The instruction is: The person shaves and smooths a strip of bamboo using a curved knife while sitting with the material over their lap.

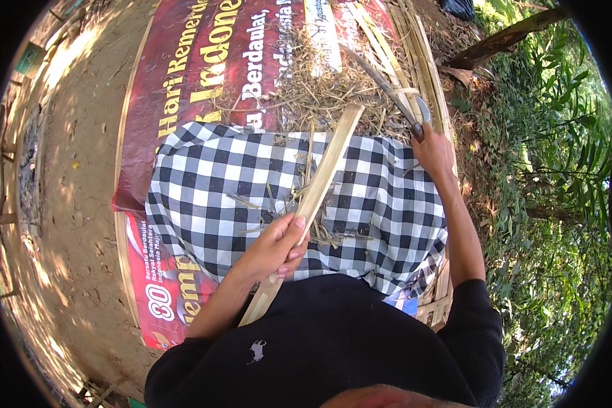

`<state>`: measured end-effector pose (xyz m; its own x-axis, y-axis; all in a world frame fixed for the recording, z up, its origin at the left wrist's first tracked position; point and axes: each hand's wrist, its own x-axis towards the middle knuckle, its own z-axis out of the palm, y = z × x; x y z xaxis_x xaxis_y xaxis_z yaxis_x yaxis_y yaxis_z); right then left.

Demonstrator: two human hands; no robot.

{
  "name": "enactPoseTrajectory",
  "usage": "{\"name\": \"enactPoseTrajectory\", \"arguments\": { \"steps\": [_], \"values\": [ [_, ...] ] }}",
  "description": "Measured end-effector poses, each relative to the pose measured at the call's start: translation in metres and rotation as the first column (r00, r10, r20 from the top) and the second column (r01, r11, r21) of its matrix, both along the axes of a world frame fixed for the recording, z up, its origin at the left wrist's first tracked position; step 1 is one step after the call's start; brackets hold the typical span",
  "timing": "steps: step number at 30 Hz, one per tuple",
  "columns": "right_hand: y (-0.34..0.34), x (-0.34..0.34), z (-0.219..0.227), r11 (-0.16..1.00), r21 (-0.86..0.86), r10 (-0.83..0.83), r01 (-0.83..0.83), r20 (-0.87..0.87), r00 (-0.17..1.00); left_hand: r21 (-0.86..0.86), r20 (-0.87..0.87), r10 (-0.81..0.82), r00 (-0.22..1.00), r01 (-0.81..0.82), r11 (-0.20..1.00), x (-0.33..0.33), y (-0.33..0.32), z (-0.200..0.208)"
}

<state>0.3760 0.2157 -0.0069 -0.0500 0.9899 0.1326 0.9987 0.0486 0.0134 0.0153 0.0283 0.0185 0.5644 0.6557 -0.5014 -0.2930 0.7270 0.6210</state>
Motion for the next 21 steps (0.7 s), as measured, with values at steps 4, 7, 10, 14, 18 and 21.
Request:
{"name": "enactPoseTrajectory", "arguments": {
  "steps": [4,7,10,14,18,21],
  "values": [
    [-0.019,-0.019,-0.002,0.994,-0.104,0.026,-0.044,-0.167,0.986,0.023,-0.023,0.08,0.997,-0.08,0.997,-0.007,0.013,0.003],
    [-0.052,-0.041,-0.004,0.991,-0.121,0.018,-0.05,-0.259,0.966,-0.009,-0.057,0.135,0.989,-0.135,0.991,-0.015,0.013,-0.002],
    [-0.045,-0.042,-0.009,0.984,-0.177,-0.069,0.015,-0.302,0.951,0.003,-0.072,0.184,0.98,-0.184,0.983,-0.022,0.017,-0.003],
    [-0.044,-0.055,-0.012,0.977,-0.197,-0.167,0.081,-0.471,0.866,0.024,-0.065,0.226,0.972,-0.225,0.974,-0.026,0.024,-0.01],
    [-0.029,-0.057,0.001,0.961,-0.142,-0.277,0.238,-0.482,0.831,0.064,-0.048,0.234,0.971,-0.231,0.971,-0.025,0.032,-0.014],
    [-0.008,-0.039,-0.008,0.928,-0.081,-0.365,0.364,-0.396,0.843,0.091,-0.101,0.206,0.973,-0.197,0.976,-0.019,0.036,-0.011]
  ]
}}
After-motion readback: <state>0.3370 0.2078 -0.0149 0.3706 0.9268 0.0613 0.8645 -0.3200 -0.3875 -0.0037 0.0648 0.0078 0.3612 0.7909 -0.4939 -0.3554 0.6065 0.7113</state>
